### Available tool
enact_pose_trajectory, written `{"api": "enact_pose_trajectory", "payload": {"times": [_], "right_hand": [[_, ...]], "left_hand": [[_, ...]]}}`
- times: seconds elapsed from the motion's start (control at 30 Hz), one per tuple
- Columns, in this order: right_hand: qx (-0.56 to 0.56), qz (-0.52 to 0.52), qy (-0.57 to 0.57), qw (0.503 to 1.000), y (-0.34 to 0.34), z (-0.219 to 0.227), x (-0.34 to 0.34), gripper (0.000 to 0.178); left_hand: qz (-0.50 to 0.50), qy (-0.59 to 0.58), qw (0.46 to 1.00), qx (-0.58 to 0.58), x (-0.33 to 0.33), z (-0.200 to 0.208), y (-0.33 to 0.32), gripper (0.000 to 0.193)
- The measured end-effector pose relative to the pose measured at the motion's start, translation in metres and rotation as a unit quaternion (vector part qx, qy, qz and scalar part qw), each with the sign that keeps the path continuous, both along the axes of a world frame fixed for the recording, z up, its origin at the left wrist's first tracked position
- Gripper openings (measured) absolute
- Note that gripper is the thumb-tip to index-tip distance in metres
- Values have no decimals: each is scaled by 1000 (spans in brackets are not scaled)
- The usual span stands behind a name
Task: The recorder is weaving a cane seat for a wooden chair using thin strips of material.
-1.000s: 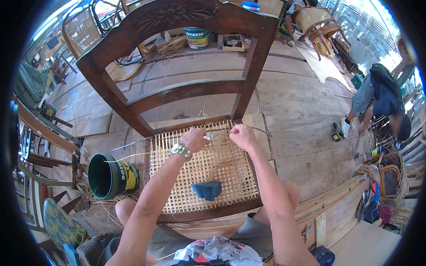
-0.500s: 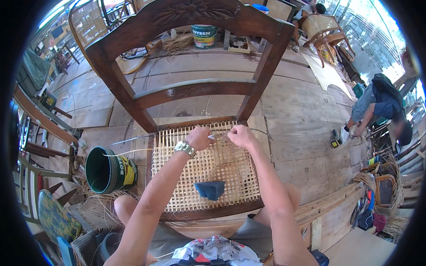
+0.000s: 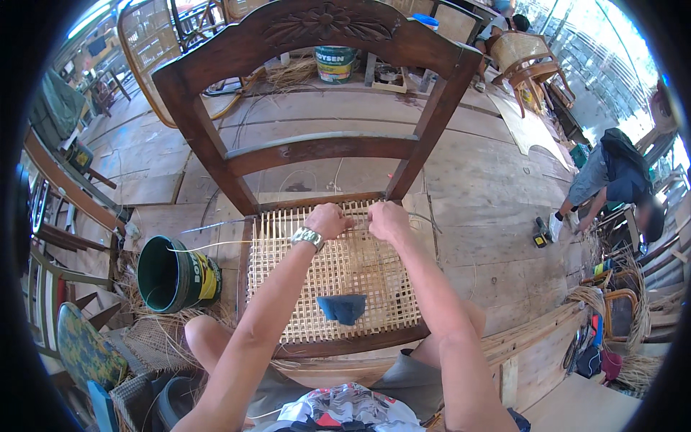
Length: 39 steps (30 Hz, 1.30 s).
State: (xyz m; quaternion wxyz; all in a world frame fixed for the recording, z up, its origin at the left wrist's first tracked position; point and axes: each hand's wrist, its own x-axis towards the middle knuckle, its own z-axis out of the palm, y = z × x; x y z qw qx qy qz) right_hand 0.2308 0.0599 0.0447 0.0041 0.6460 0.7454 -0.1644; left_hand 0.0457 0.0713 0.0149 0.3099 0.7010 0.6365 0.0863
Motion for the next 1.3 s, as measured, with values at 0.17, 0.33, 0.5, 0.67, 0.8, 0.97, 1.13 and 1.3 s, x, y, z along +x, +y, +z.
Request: {"api": "enact_pose_trajectory", "payload": {"times": [0.17, 0.33, 0.5, 0.67, 0.8, 0.97, 1.13, 1.3], "right_hand": [[115, 96, -81, 985, 0, -6, -1, 14], [47, 46, 35, 997, 3, -11, 35, 11], [46, -72, 183, 979, 10, -35, 115, 30], [57, -70, 146, 985, 7, -46, 120, 37], [42, -91, 38, 994, -5, -26, 114, 44], [32, -67, 125, 989, 10, -9, 186, 39], [16, -103, 143, 984, -1, -7, 215, 36], [52, -114, 160, 979, -8, 6, 246, 28]], "left_hand": [[68, 40, 997, 1, -25, 25, -30, 51], [261, 126, 942, 170, -216, 47, -106, 20], [405, 248, 839, 266, -311, 95, -160, 32], [95, 16, 956, 278, -143, 71, -114, 17], [-18, 72, 982, 174, -50, 1, -61, 20], [23, 124, 981, 144, -10, 18, -53, 32], [-54, 100, 989, 94, -33, 39, -54, 31], [15, 233, 956, 179, -245, 50, -110, 20]]}}
